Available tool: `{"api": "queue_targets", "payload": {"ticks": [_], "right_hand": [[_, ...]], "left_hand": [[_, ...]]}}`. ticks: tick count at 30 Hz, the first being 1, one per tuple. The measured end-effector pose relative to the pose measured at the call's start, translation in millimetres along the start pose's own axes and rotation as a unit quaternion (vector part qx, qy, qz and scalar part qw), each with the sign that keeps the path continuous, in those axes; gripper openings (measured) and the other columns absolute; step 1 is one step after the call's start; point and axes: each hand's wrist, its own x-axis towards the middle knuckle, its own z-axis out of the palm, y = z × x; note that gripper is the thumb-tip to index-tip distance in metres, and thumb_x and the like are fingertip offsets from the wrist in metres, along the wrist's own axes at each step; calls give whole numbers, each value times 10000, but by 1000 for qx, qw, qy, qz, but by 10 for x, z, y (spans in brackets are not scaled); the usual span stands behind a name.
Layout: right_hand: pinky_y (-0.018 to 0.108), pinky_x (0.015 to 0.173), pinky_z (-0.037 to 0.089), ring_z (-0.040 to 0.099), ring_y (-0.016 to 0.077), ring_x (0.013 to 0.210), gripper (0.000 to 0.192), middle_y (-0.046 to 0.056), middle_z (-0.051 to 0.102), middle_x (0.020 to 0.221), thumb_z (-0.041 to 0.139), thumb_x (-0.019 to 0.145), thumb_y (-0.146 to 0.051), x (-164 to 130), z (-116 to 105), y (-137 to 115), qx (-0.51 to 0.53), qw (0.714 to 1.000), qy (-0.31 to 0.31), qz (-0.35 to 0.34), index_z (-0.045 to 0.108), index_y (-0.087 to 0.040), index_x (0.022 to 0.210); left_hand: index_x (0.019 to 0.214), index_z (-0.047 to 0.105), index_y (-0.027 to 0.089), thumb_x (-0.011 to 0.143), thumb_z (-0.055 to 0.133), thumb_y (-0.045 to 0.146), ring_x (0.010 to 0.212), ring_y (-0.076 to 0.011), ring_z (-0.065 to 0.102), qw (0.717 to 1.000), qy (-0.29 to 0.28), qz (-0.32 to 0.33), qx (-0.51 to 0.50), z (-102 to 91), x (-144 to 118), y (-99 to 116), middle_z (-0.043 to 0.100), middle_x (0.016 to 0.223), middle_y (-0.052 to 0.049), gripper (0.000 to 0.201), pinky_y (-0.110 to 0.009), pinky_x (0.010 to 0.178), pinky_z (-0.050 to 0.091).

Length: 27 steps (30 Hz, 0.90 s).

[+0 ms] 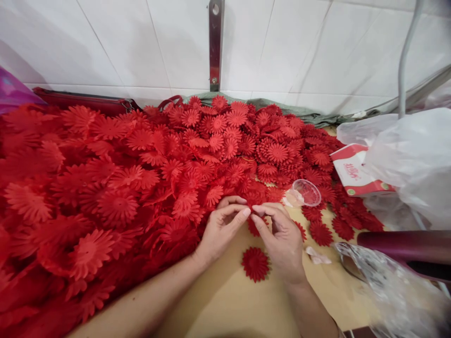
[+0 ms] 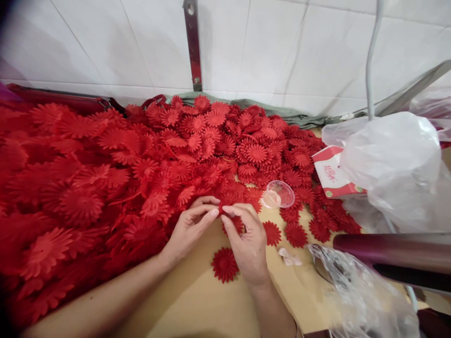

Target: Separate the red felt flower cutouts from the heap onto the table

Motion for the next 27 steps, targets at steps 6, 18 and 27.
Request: {"api": "queue_targets", "payload": {"ticks": [6,18,27], "right_hand": [[293,899,516,635,148,990,126,13,650,1012,677,925,-214,0,1,-7,-35,999,9,-23,724,-276,1023],[299,866,566,695,151,924,137,21,727,963,655,917,-133,7,-4,-61,-92,991,11,-95,716,-239,980],[302,849,580,704,156,895,137,26,740,935,658,908,-125,13,-4,-95,-104,989,14,-108,718,-237,959]], "left_hand": [[843,759,177,892,684,343,1025,-185,616,1000,-15,-7,-14,-5,8,19,653,1028,-71,188,-309,968,476],[833,670,155,836,689,282,732,-123,577,999,-5,-48,-12,39,11,67,656,783,-11,129,-232,717,486],[784,652,160,810,686,304,664,-113,538,999,9,-50,6,57,12,79,619,722,5,150,-225,647,468]]}}
